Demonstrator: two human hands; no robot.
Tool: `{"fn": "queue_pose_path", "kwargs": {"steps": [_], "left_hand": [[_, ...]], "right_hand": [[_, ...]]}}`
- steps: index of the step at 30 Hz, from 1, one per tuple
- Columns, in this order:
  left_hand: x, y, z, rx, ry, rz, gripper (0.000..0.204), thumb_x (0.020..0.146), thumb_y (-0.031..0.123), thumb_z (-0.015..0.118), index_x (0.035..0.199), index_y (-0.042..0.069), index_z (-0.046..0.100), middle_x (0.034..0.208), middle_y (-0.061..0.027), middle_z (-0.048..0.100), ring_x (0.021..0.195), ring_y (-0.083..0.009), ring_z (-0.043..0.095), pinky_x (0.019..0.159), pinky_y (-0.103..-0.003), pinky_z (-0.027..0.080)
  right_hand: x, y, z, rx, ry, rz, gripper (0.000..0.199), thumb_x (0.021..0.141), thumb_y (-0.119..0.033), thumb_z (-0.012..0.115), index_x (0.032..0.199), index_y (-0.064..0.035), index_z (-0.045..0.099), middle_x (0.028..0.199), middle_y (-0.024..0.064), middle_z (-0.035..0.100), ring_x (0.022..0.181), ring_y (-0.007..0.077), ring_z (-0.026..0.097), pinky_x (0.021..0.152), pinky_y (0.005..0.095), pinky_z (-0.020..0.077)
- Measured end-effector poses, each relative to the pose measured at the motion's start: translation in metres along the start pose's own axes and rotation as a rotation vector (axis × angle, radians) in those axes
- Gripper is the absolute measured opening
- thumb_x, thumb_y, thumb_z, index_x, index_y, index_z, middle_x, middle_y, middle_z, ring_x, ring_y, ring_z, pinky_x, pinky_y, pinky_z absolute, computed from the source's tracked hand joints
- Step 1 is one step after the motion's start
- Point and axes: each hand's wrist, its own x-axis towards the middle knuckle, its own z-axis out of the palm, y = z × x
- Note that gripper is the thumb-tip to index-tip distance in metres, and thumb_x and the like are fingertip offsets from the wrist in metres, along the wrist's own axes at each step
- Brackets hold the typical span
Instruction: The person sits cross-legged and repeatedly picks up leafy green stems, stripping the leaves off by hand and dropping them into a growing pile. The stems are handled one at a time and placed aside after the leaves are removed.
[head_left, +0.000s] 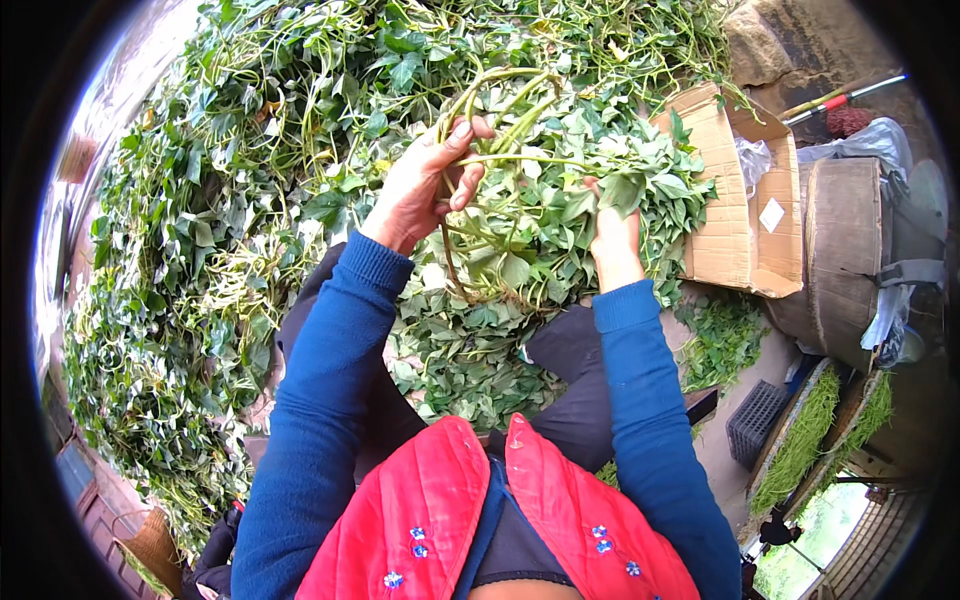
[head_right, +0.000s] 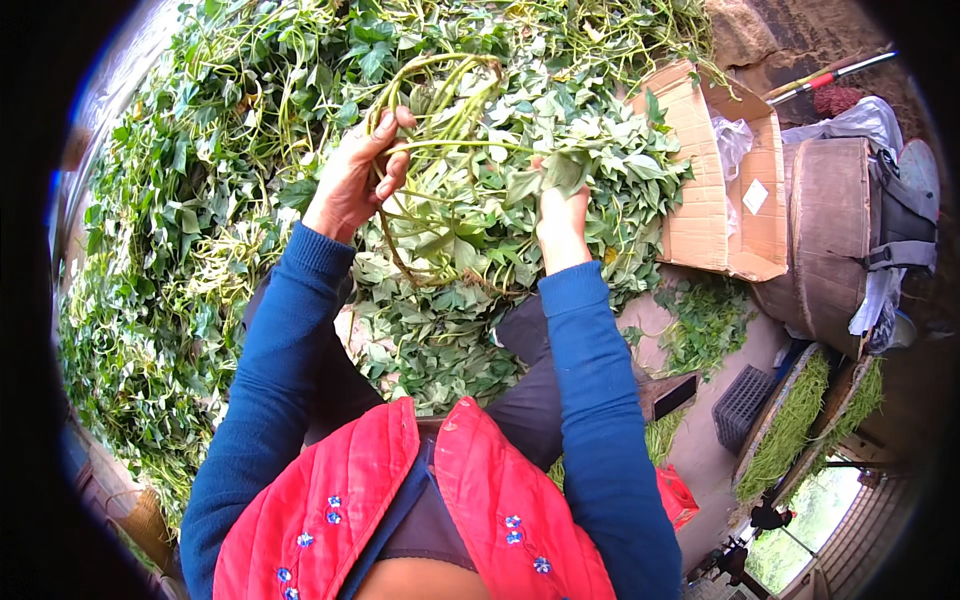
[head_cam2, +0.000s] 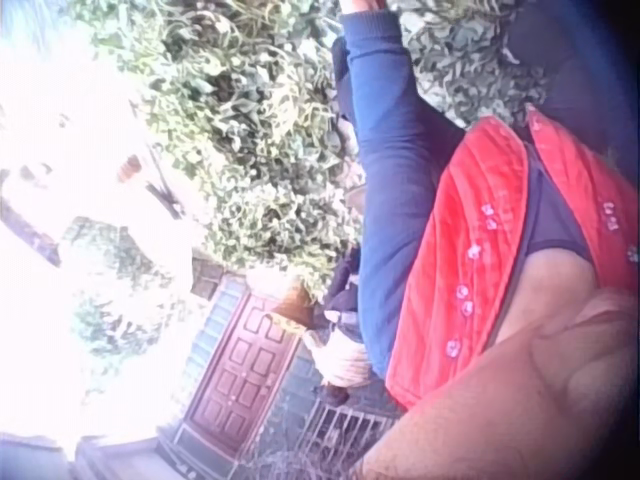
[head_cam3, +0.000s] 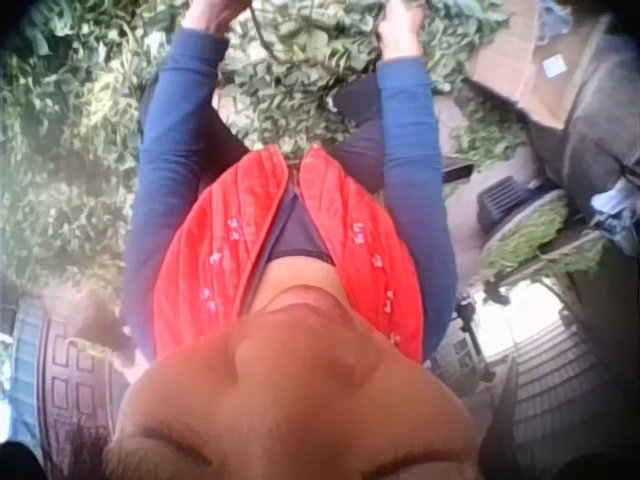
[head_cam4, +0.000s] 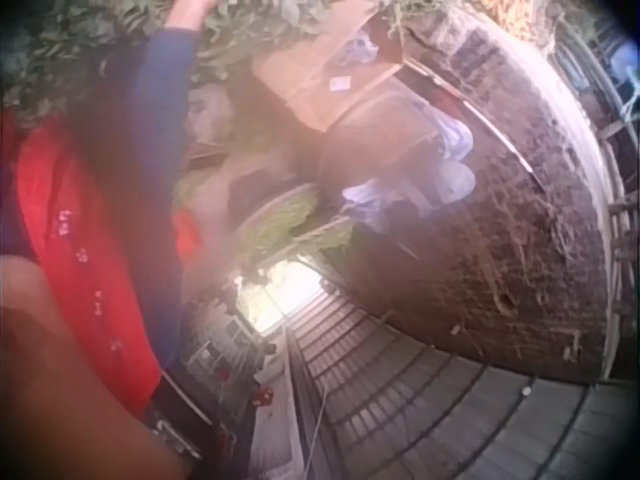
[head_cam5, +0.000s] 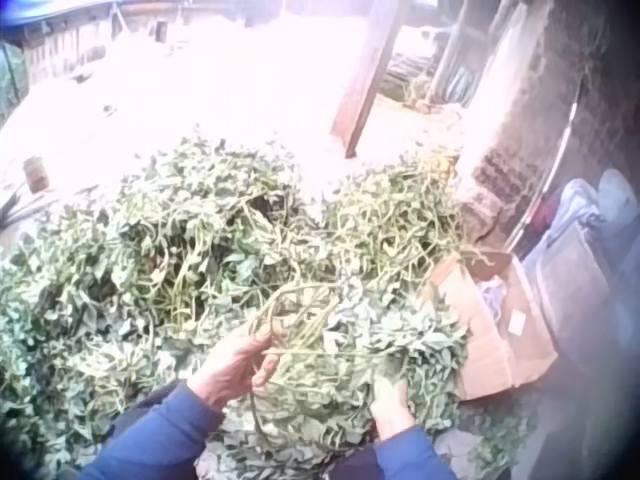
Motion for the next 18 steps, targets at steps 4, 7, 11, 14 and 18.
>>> {"fn": "queue_pose_path", "kwargs": {"steps": [4, 7, 11, 14, 18], "left_hand": [[0.005, 0.005, -0.003, -0.103, -0.056, 0.025, 0.028, 0.096, 0.031, 0.046, 0.105, 0.005, 0.052, 0.056, -0.0026, 0.051, 0.035, -0.0072, 0.043, 0.031, -0.017, 0.024], [0.006, 0.005, -0.004, -0.092, -0.067, -0.002, 0.03, 0.096, 0.032, 0.046, 0.108, 0.006, 0.052, 0.057, -0.0033, 0.053, 0.036, -0.0072, 0.044, 0.03, -0.017, 0.023], [0.009, -0.001, -0.005, -0.104, 0.005, 0.016, 0.032, 0.096, 0.032, 0.045, 0.112, 0.005, 0.052, 0.061, -0.003, 0.057, 0.038, -0.0067, 0.048, 0.032, -0.016, 0.026], [0.003, 0.0, 0.004, -0.068, -0.004, -0.021, 0.033, 0.096, 0.032, 0.046, 0.115, 0.006, 0.049, 0.065, -0.0042, 0.058, 0.038, -0.0072, 0.046, 0.031, -0.016, 0.026], [0.003, -0.003, 0.01, -0.095, -0.039, -0.043, 0.031, 0.096, 0.031, 0.045, 0.115, 0.007, 0.048, 0.066, -0.0048, 0.058, 0.037, -0.0078, 0.045, 0.031, -0.016, 0.025]], "right_hand": [[0.033, -0.009, -0.029, 0.239, 0.245, 0.189, 0.02, 0.088, -0.008, 0.052, 0.101, 0.0039, 0.061, 0.095, 0.0116, 0.064, 0.073, 0.0196, 0.062, 0.059, 0.0309, 0.0506], [0.036, -0.061, -0.039, 0.298, 0.225, -0.277, 0.02, 0.09, -0.01, 0.052, 0.102, 0.002, 0.061, 0.097, 0.011, 0.064, 0.08, 0.0187, 0.062, 0.072, 0.0303, 0.0505], [-0.052, -0.12, 0.022, 0.063, -0.121, -0.416, 0.017, 0.091, -0.009, 0.053, 0.101, 0.0002, 0.063, 0.089, 0.0091, 0.065, 0.083, 0.0134, 0.061, 0.075, 0.0256, 0.0486], [-0.085, -0.085, 0.078, -0.343, -0.192, -0.472, 0.018, 0.092, -0.01, 0.055, 0.101, 0.0023, 0.064, 0.088, 0.0058, 0.066, 0.083, 0.0113, 0.06, 0.075, 0.0234, 0.0465], [-0.069, -0.057, 0.106, 0.051, -0.186, -0.146, 0.021, 0.093, -0.013, 0.055, 0.102, 0.0035, 0.064, 0.092, 0.0042, 0.065, 0.083, 0.0094, 0.058, 0.078, 0.0229, 0.0448]]}}
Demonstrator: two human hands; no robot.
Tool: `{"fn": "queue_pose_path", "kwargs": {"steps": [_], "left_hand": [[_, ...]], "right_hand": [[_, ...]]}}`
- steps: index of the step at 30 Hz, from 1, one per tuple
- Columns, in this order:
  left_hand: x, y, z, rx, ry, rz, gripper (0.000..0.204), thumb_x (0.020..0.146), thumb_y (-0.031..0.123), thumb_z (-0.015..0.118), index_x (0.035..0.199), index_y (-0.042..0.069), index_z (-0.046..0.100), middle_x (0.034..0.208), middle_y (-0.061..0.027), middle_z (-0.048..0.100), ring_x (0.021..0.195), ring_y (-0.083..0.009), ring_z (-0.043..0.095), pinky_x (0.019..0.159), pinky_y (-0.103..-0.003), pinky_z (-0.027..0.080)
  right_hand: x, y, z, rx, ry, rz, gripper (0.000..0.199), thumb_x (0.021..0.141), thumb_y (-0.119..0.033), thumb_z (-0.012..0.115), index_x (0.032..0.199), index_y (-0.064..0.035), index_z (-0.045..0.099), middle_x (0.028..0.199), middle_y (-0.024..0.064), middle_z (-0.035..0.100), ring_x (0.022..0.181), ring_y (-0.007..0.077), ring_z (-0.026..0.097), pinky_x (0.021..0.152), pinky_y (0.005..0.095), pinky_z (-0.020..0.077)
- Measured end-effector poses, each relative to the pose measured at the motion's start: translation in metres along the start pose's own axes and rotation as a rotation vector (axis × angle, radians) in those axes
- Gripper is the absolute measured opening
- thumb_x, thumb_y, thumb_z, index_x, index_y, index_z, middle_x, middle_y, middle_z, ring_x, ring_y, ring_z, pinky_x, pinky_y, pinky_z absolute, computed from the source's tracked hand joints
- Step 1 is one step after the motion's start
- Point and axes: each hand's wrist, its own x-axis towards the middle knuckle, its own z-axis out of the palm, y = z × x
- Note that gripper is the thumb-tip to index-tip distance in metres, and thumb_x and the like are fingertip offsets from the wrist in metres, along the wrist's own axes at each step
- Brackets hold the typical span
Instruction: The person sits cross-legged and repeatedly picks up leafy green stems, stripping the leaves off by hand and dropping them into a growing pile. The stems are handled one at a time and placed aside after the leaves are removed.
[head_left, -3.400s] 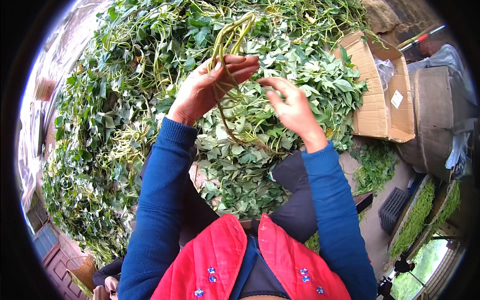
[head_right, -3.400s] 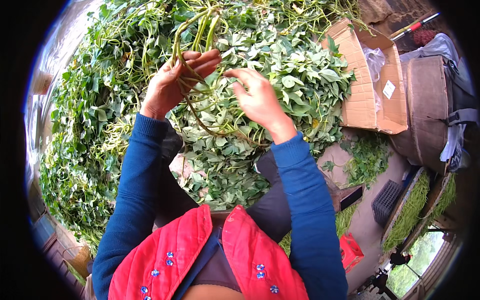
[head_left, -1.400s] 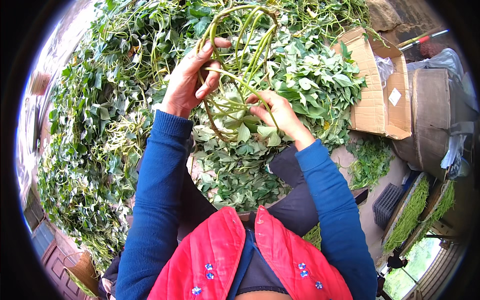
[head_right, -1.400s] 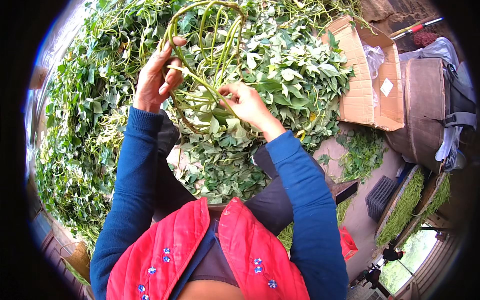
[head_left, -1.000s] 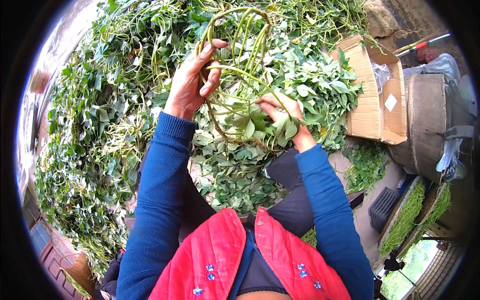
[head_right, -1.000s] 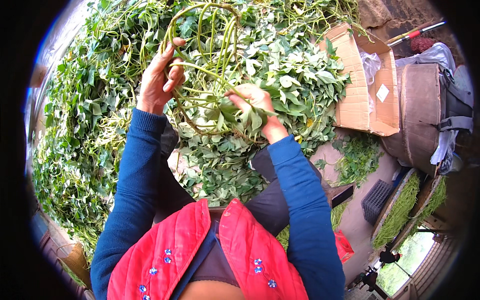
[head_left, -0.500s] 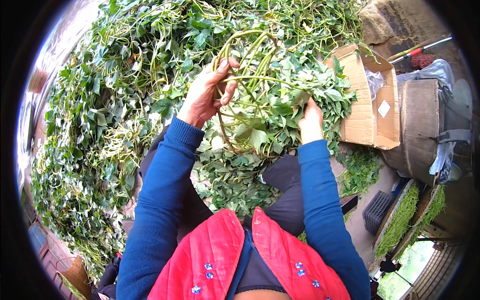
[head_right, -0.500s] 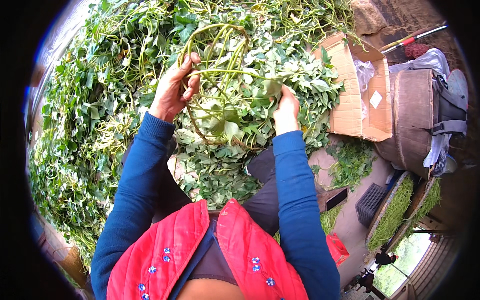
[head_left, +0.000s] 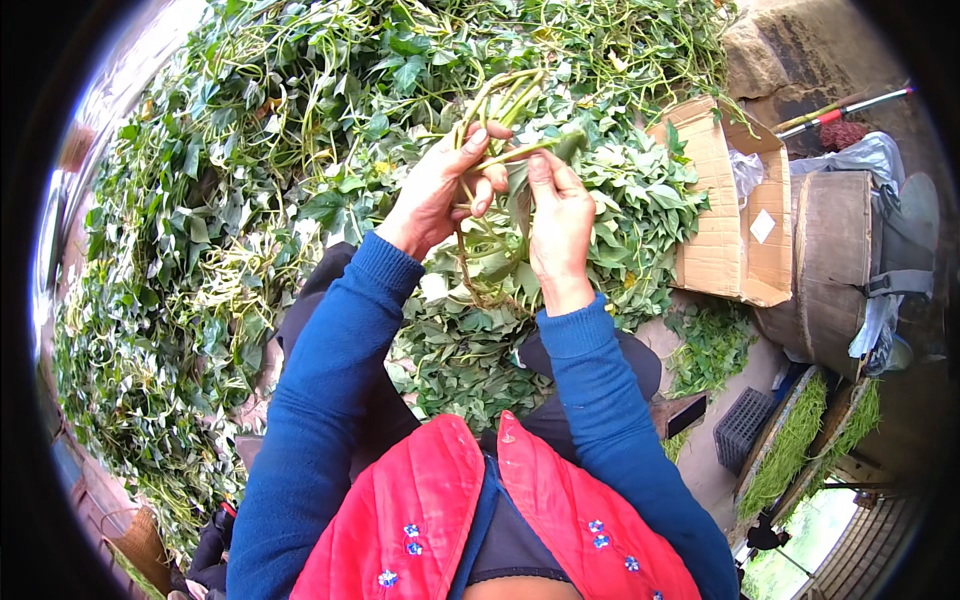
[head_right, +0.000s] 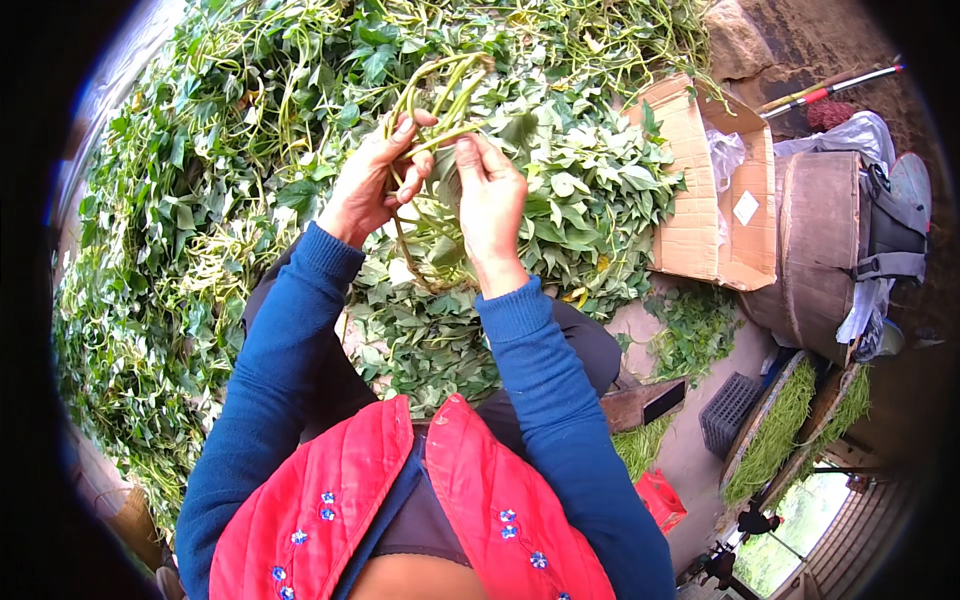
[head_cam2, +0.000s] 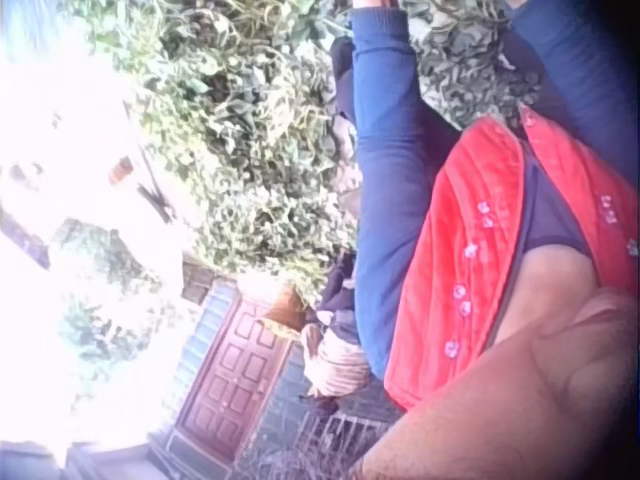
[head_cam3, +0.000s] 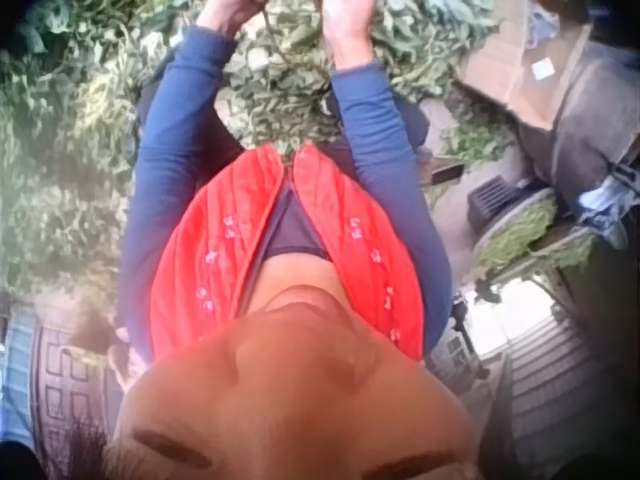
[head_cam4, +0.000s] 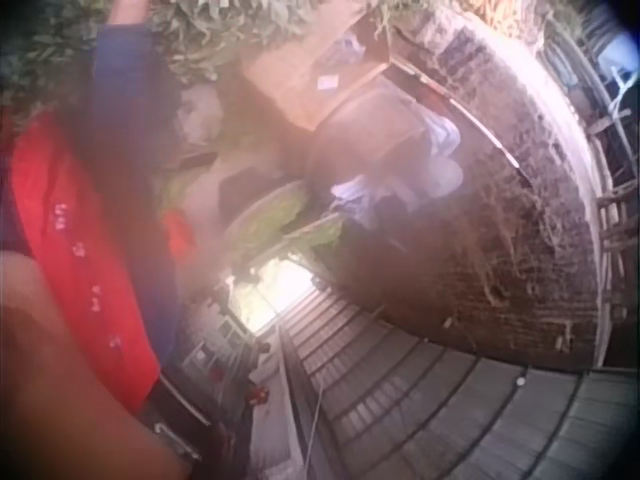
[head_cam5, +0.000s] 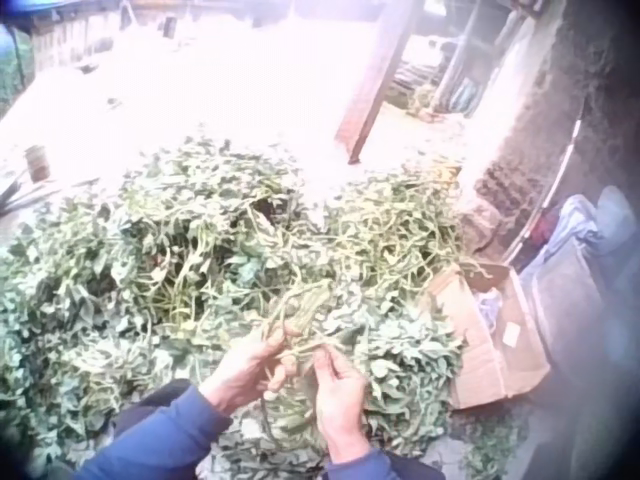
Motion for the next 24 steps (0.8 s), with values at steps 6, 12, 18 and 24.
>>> {"fn": "queue_pose_path", "kwargs": {"steps": [6, 12, 18, 24], "left_hand": [[-0.004, 0.006, -0.011, -0.009, -0.092, -0.009, 0.031, 0.096, 0.031, 0.047, 0.115, 0.007, 0.05, 0.067, -0.0048, 0.063, 0.04, -0.0076, 0.052, 0.032, -0.017, 0.024], [-0.009, 0.019, -0.012, 0.067, -0.005, 0.062, 0.028, 0.096, 0.03, 0.046, 0.112, 0.007, 0.049, 0.06, -0.0029, 0.053, 0.034, -0.0065, 0.038, 0.031, -0.018, 0.023], [-0.006, 0.023, -0.012, 0.041, 0.029, 0.087, 0.029, 0.098, 0.031, 0.042, 0.11, 0.006, 0.049, 0.056, -0.0022, 0.05, 0.033, -0.0066, 0.034, 0.033, -0.018, 0.024], [-0.004, 0.018, -0.016, 0.034, -0.006, 0.058, 0.027, 0.098, 0.032, 0.04, 0.108, 0.009, 0.05, 0.057, -0.002, 0.05, 0.033, -0.007, 0.032, 0.038, -0.019, 0.028]], "right_hand": [[0.005, 0.003, -0.012, -0.407, -0.396, -0.145, 0.015, 0.088, -0.008, 0.057, 0.096, 0.0047, 0.061, 0.081, 0.0111, 0.065, 0.068, 0.0167, 0.062, 0.063, 0.0269, 0.0491], [0.026, -0.001, -0.054, -1.198, -0.417, -0.129, 0.024, 0.082, -0.025, 0.06, 0.095, -0.0068, 0.066, 0.071, 0.0201, 0.06, 0.063, 0.0299, 0.061, 0.06, 0.0358, 0.0478], [0.056, -0.003, -0.168, -2.008, -0.296, 0.241, 0.044, 0.079, -0.028, 0.063, 0.119, -0.0091, 0.057, 0.112, 0.0129, 0.061, 0.102, 0.0322, 0.058, 0.087, 0.0425, 0.046], [0.041, -0.028, -0.079, -1.269, -0.23, -0.717, 0.039, 0.082, -0.01, 0.062, 0.12, -0.0063, 0.056, 0.119, 0.0093, 0.056, 0.103, 0.0291, 0.054, 0.089, 0.0374, 0.0433]]}}
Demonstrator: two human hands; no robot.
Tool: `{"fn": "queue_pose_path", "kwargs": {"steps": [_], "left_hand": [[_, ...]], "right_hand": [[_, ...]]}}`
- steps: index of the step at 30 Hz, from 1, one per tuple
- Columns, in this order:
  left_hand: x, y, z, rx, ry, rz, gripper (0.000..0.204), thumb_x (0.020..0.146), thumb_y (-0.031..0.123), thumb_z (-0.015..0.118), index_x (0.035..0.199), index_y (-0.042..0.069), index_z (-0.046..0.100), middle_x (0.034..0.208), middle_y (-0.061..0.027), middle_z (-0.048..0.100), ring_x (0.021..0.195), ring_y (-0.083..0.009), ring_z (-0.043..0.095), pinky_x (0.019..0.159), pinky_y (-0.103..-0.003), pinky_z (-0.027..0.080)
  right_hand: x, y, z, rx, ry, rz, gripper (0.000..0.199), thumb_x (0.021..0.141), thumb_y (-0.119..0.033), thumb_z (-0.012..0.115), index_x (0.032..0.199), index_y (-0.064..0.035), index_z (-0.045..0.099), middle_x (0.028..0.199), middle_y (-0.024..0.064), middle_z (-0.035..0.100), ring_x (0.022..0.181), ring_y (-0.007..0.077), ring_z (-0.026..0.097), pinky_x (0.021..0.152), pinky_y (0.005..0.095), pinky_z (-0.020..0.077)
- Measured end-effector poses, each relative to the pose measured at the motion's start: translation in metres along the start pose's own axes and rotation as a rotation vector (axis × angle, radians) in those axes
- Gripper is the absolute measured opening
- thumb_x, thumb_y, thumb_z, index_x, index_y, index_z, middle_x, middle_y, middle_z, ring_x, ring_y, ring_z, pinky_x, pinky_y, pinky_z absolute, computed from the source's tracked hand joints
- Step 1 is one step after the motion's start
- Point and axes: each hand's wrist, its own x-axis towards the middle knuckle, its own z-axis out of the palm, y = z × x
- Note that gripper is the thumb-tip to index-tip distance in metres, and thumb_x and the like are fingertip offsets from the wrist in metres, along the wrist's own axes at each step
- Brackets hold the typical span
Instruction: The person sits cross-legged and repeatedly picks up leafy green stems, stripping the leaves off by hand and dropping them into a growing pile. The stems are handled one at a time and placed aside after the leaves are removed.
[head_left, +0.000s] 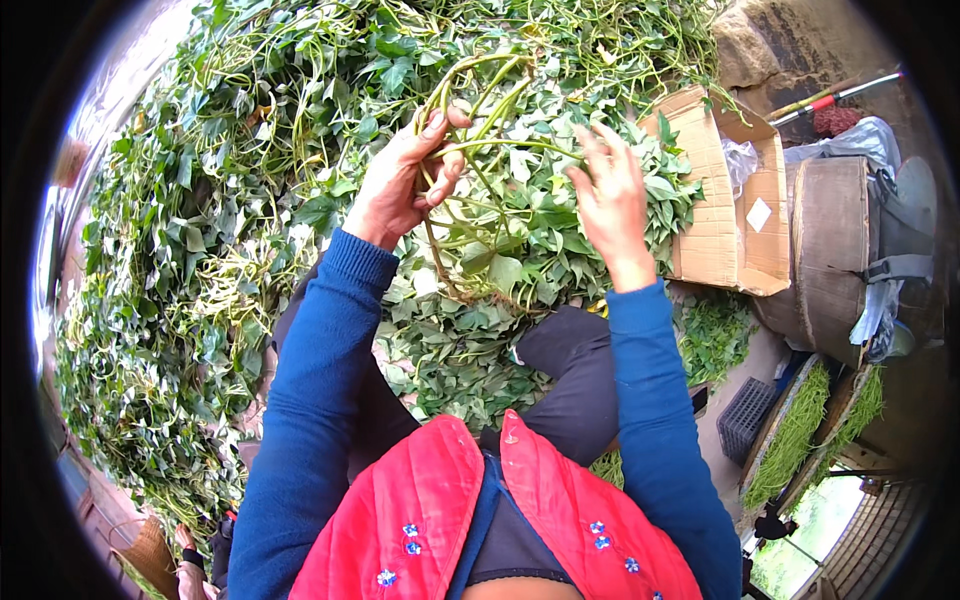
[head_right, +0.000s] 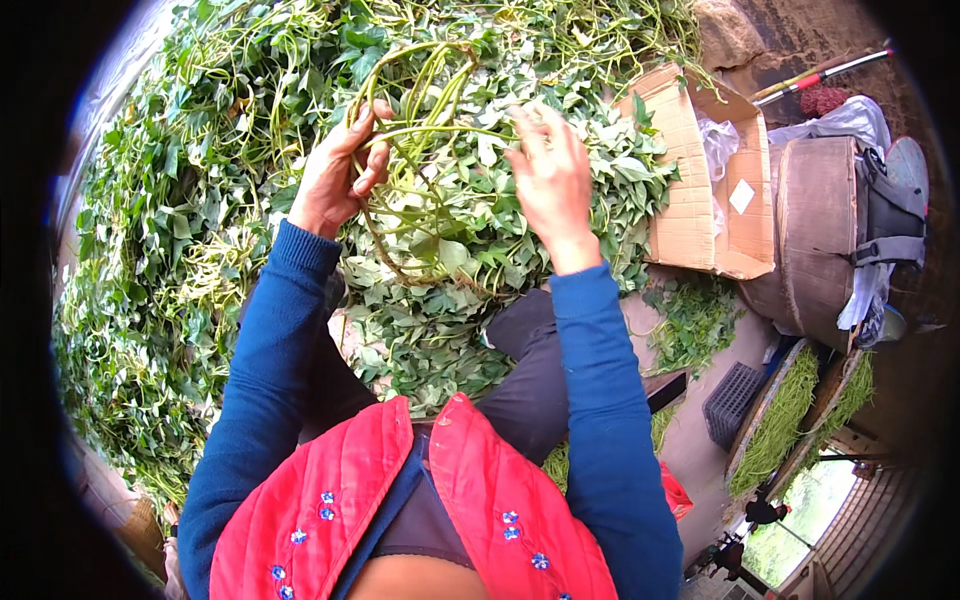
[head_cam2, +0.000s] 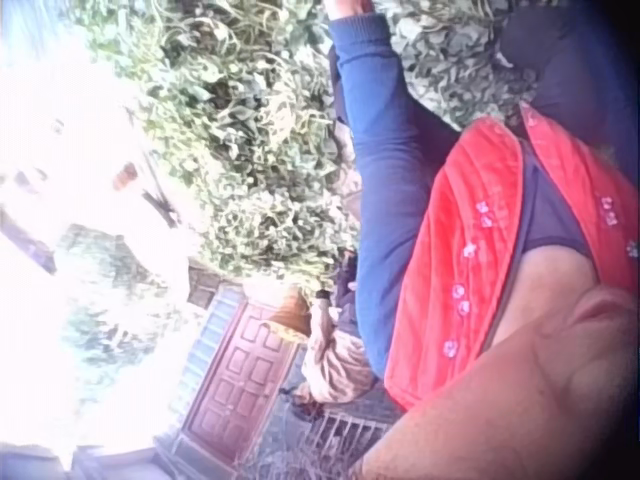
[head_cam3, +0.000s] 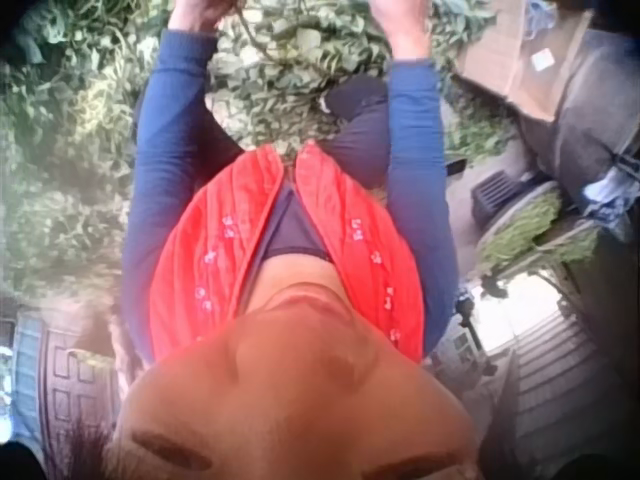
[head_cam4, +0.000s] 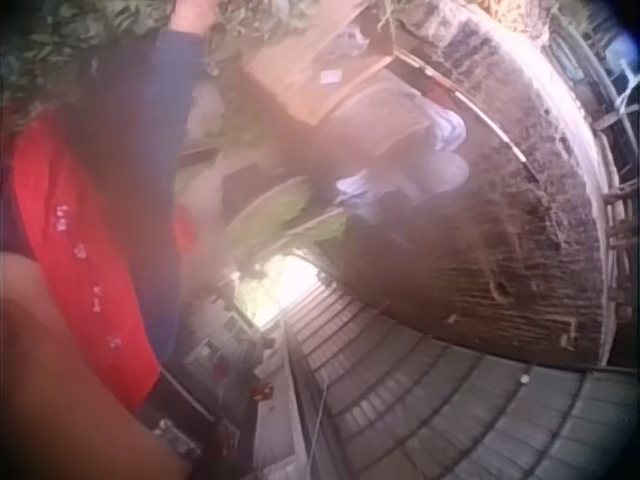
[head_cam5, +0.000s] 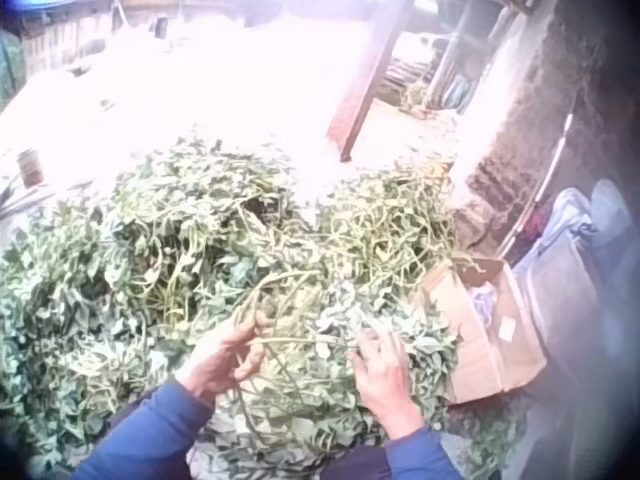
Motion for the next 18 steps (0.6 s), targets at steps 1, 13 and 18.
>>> {"fn": "queue_pose_path", "kwargs": {"steps": [1, 13, 18], "left_hand": [[0.001, -0.001, 0.0, -0.014, -0.009, -0.012, 0.027, 0.098, 0.031, 0.04, 0.109, 0.009, 0.05, 0.058, -0.002, 0.05, 0.033, -0.0069, 0.032, 0.038, -0.019, 0.029], [0.008, -0.004, -0.005, -0.026, 0.143, 0.036, 0.025, 0.098, 0.029, 0.043, 0.111, 0.01, 0.051, 0.059, -0.0007, 0.049, 0.037, -0.0054, 0.036, 0.032, -0.017, 0.023], [0.006, -0.001, -0.005, -0.059, 0.226, 0.063, 0.026, 0.096, 0.032, 0.046, 0.111, 0.012, 0.053, 0.061, 0.0014, 0.048, 0.039, -0.0039, 0.036, 0.032, -0.017, 0.022]], "right_hand": [[0.004, -0.004, 0.002, 0.042, -0.056, -0.002, 0.034, 0.082, -0.009, 0.062, 0.116, -0.0057, 0.059, 0.116, 0.0088, 0.057, 0.099, 0.0288, 0.055, 0.087, 0.0374, 0.0438], [-0.018, 0.02, 0.036, 0.086, 0.015, 0.254, 0.017, 0.08, -0.016, 0.057, 0.066, -0.0069, 0.055, 0.062, 0.0123, 0.058, 0.06, 0.0303, 0.058, 0.055, 0.0395, 0.0454], [-0.023, 0.069, 0.026, -0.123, 0.021, 0.531, 0.026, 0.086, -0.029, 0.057, 0.084, -0.0054, 0.066, 0.072, 0.0134, 0.064, 0.07, 0.0287, 0.062, 0.067, 0.0379, 0.0481]]}}
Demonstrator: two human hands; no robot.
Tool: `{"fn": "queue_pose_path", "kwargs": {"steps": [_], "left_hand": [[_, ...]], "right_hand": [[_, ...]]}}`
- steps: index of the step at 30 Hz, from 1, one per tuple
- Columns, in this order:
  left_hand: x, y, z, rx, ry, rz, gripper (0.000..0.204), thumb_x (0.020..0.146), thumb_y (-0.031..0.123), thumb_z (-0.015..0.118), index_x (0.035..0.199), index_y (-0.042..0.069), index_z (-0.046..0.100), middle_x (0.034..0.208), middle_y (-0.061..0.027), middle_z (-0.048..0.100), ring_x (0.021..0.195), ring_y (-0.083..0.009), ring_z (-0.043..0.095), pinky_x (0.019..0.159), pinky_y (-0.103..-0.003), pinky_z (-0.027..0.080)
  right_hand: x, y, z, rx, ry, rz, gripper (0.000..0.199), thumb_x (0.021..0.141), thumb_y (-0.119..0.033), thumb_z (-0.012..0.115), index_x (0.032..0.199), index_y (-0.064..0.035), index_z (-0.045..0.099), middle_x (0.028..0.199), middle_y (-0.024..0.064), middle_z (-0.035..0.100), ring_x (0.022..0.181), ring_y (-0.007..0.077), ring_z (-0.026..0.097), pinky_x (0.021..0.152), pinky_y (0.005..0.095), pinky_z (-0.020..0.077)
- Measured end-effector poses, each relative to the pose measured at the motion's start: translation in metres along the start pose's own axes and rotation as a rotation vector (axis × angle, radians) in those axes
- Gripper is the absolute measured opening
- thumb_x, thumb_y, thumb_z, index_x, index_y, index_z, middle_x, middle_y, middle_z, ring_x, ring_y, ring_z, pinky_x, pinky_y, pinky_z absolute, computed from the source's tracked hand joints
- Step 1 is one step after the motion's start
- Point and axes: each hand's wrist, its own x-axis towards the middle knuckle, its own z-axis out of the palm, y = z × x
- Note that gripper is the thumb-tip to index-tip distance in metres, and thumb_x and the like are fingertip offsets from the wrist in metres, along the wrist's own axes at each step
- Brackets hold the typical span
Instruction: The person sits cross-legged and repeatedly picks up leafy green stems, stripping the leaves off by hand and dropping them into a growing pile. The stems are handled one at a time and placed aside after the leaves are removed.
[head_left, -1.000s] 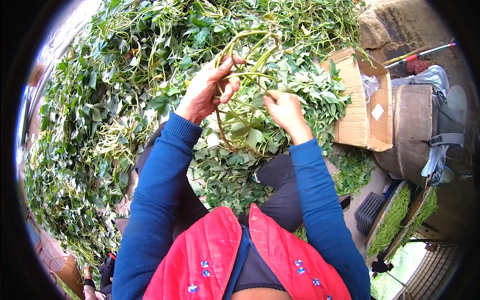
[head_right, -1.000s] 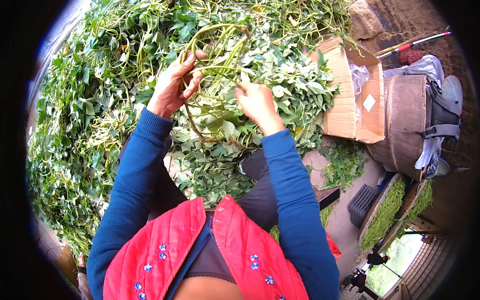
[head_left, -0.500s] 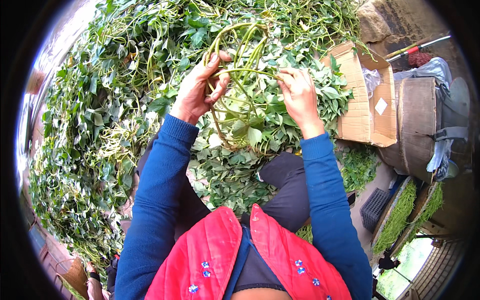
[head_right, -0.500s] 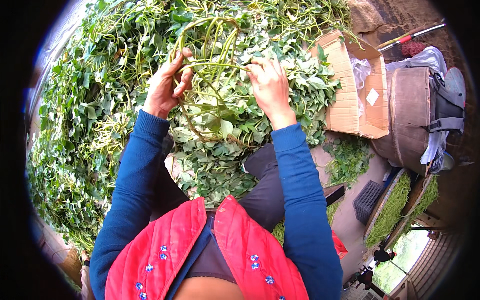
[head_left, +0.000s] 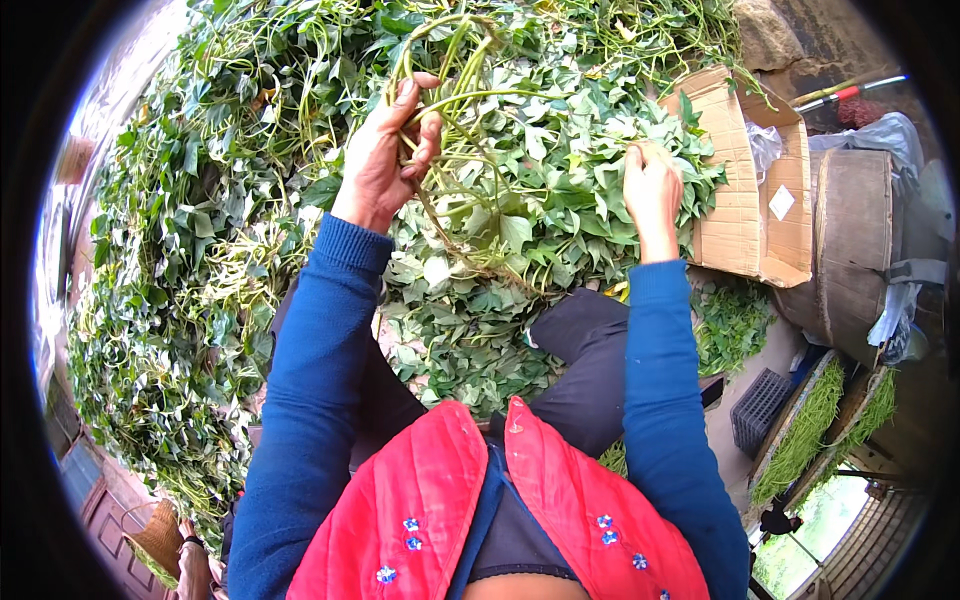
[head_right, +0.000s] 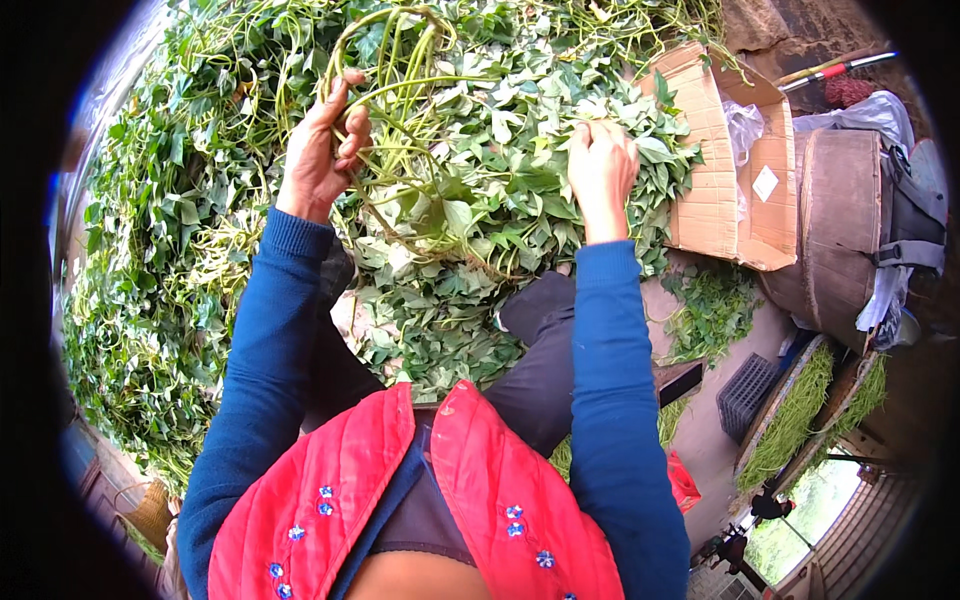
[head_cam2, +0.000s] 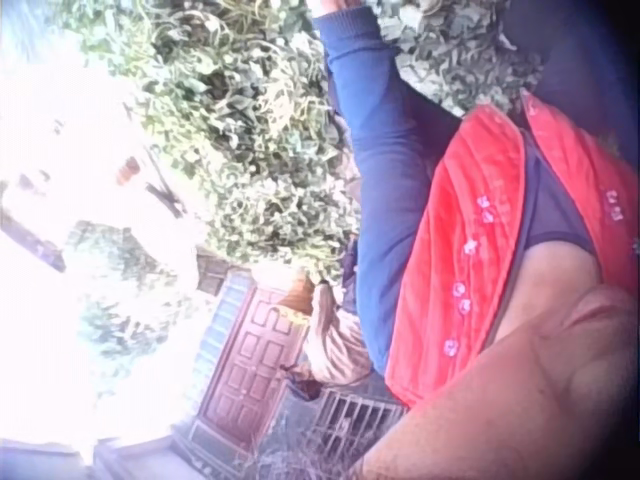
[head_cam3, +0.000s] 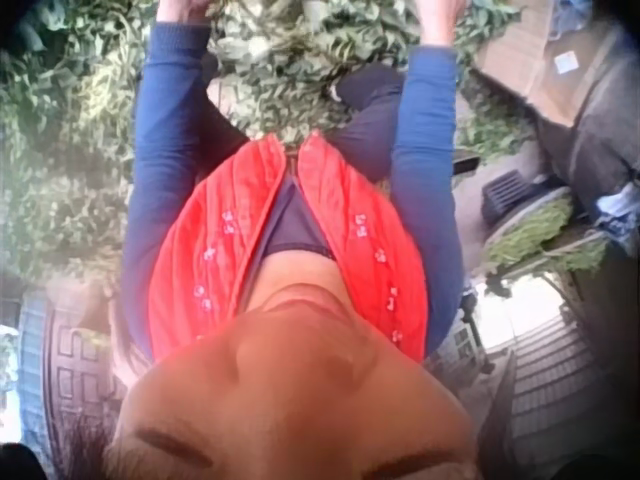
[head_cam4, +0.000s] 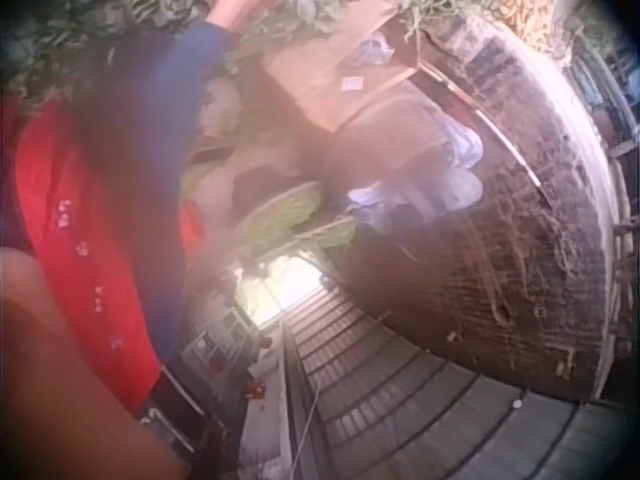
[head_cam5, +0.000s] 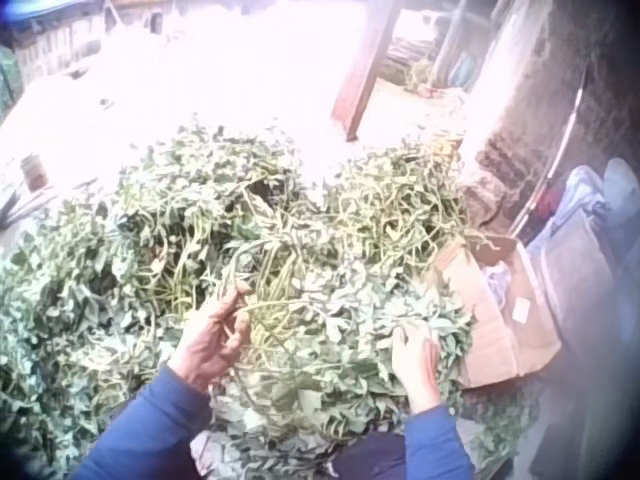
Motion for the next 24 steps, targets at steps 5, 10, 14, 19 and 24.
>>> {"fn": "queue_pose_path", "kwargs": {"steps": [5, 10, 14, 19, 24], "left_hand": [[0.004, -0.002, -0.004, -0.074, 0.055, 0.014, 0.024, 0.097, 0.028, 0.044, 0.114, 0.012, 0.051, 0.066, 0.0003, 0.048, 0.043, -0.0041, 0.035, 0.031, -0.016, 0.023], [0.005, -0.007, 0.003, -0.098, 0.004, 0.016, 0.024, 0.098, 0.026, 0.043, 0.113, 0.01, 0.051, 0.066, 0.0005, 0.047, 0.043, -0.0039, 0.034, 0.031, -0.015, 0.024], [0.008, -0.003, -0.003, -0.113, 0.006, 0.061, 0.025, 0.098, 0.026, 0.042, 0.115, 0.009, 0.049, 0.067, -0.0002, 0.047, 0.043, -0.0041, 0.034, 0.032, -0.016, 0.025], [0.008, -0.002, -0.011, -0.112, -0.03, 0.094, 0.025, 0.099, 0.026, 0.039, 0.115, 0.009, 0.048, 0.069, -0.0009, 0.047, 0.043, -0.0048, 0.035, 0.033, -0.016, 0.027], [0.006, -0.016, 0.002, -0.048, 0.008, 0.044, 0.027, 0.098, 0.028, 0.042, 0.117, 0.01, 0.048, 0.071, -0.0014, 0.051, 0.043, -0.0044, 0.034, 0.033, -0.017, 0.025]], "right_hand": [[-0.046, -0.062, -0.017, 0.532, -0.29, -0.172, 0.018, 0.083, -0.018, 0.066, 0.09, -0.0016, 0.068, 0.08, 0.0097, 0.066, 0.072, 0.0174, 0.06, 0.068, 0.0286, 0.0481], [-0.063, -0.079, 0.006, 0.423, -0.335, -0.437, 0.015, 0.08, -0.014, 0.066, 0.09, -0.0029, 0.067, 0.081, 0.0099, 0.062, 0.077, 0.0232, 0.06, 0.07, 0.0305, 0.0477], [-0.057, -0.063, 0.01, 0.489, -0.394, -0.36, 0.013, 0.08, -0.011, 0.064, 0.088, -0.0011, 0.065, 0.081, 0.0101, 0.061, 0.077, 0.0228, 0.06, 0.071, 0.0311, 0.0475], [-0.053, -0.054, 0.008, 0.619, -0.364, -0.222, 0.013, 0.083, -0.007, 0.058, 0.091, -0.0009, 0.067, 0.082, 0.0068, 0.065, 0.07, 0.013, 0.058, 0.066, 0.0262, 0.0466], [-0.042, -0.055, 0.013, 0.817, -0.335, 0.373, 0.016, 0.084, -0.006, 0.055, 0.089, 0.0007, 0.069, 0.084, 0.0047, 0.066, 0.074, 0.0101, 0.057, 0.067, 0.0227, 0.0438]]}}
